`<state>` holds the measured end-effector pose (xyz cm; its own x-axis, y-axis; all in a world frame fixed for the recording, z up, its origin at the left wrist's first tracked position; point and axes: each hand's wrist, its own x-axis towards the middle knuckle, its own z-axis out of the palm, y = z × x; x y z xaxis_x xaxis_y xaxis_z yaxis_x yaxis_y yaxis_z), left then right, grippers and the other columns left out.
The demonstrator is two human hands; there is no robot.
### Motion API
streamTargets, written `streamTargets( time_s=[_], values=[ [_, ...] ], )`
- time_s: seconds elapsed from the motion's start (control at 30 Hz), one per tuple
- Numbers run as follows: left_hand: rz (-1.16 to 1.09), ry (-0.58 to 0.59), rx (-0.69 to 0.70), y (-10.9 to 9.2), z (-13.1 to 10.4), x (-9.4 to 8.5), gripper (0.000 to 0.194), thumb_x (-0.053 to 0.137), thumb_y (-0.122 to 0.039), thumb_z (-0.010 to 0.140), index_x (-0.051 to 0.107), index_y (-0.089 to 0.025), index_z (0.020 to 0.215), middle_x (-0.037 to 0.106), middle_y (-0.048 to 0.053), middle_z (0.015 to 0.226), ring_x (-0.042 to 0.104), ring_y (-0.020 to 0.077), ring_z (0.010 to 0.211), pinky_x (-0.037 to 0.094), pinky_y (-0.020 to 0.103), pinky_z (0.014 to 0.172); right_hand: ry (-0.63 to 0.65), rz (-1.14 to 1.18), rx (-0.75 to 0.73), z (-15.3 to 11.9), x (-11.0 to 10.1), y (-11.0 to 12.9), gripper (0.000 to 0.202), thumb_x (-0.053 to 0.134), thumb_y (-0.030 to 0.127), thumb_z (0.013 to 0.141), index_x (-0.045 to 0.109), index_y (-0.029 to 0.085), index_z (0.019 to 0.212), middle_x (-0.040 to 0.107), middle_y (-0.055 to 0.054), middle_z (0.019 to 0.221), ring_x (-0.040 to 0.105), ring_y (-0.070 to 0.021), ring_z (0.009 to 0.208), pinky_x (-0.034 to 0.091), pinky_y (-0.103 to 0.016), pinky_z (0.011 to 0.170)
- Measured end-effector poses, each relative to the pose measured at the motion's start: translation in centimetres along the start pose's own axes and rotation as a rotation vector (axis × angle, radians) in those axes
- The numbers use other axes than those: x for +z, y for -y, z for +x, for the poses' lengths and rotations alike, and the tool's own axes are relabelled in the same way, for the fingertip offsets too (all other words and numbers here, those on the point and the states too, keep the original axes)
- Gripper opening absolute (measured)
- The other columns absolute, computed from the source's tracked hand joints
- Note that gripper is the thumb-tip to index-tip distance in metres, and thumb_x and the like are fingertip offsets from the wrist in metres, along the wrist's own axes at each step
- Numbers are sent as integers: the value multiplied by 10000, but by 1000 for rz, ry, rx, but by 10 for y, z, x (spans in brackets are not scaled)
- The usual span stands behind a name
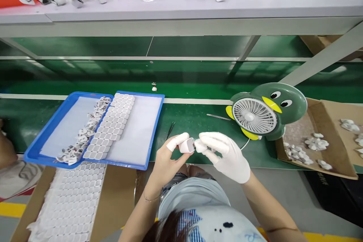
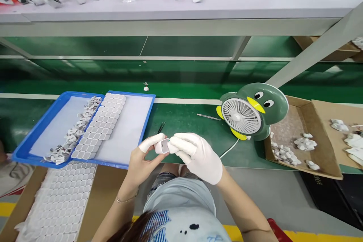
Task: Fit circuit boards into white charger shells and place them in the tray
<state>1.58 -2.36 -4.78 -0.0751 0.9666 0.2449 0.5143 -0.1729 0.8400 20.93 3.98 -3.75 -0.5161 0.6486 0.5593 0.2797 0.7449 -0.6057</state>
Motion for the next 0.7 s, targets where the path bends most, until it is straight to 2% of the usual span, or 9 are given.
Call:
streamTargets(
  time_s=[0.13, 0.23, 0.33, 0.43, 0.5, 0.6, 0.63, 0.7],
  values=[
    [94, -6, 95, 0, 2, 1, 448, 702, -204, 803, 576, -227, 1232, 684, 83, 1155, 668, 215, 1033, 584, 341, 850, 76, -96, -62, -3, -3, -5, 440, 542, 134, 905, 470, 274, 1315, 655, -79, 1138, 646, -196, 1007, 571, -357, 835],
    [165, -4, 154, -2, 4, 2, 474, 691, -205, 811, 552, -237, 1263, 677, 82, 1164, 659, 216, 1043, 574, 345, 865, 146, -206, -93, -5, -8, -7, 532, 507, 74, 885, 415, 275, 1368, 624, -91, 1172, 622, -211, 1037, 550, -377, 860],
    [215, 22, 154, -6, 5, 3, 467, 683, -219, 819, 549, -241, 1266, 678, 82, 1167, 657, 219, 1040, 567, 345, 869, 204, -278, -128, -1, -13, -6, 542, 480, 31, 857, 450, 278, 1338, 620, -79, 1131, 614, -206, 996, 541, -356, 827],
    [252, 52, 153, -13, 8, 4, 450, 674, -228, 825, 549, -235, 1257, 683, 83, 1158, 662, 221, 1034, 562, 340, 871, 263, -298, -138, 10, -20, -2, 406, 502, 89, 869, 541, 245, 1242, 629, -69, 980, 608, -196, 868, 526, -320, 717],
    [266, 64, 163, -18, 10, 5, 440, 669, -235, 826, 552, -226, 1250, 687, 85, 1146, 664, 226, 1034, 558, 340, 873, 323, -281, -160, 17, -24, 0, 358, 541, 151, 877, 565, 246, 1221, 616, -55, 890, 589, -190, 786, 503, -311, 657],
    [275, 73, 117, -25, 12, 10, 420, 669, -253, 824, 565, -217, 1230, 703, 82, 1081, 685, 219, 956, 566, 325, 811, 382, -179, -143, 23, -32, 0, 414, 554, 188, 884, 520, 275, 1287, 613, -29, 858, 584, -174, 752, 492, -294, 653],
    [269, 75, 109, -26, 13, 12, 411, 672, -252, 823, 573, -217, 1221, 708, 77, 1052, 691, 210, 915, 568, 318, 785, 369, -119, -116, 23, -35, -2, 448, 533, 182, 895, 478, 284, 1328, 623, -20, 870, 593, -166, 757, 497, -285, 665],
    [231, 88, 143, -28, 16, 17, 383, 687, -227, 810, 600, -226, 1183, 715, 67, 1025, 689, 197, 871, 564, 317, 768, 258, -5, -44, 18, -42, -6, 531, 484, 151, 912, 364, 304, 1406, 643, -17, 943, 619, -155, 802, 517, -287, 723]
  ],
)
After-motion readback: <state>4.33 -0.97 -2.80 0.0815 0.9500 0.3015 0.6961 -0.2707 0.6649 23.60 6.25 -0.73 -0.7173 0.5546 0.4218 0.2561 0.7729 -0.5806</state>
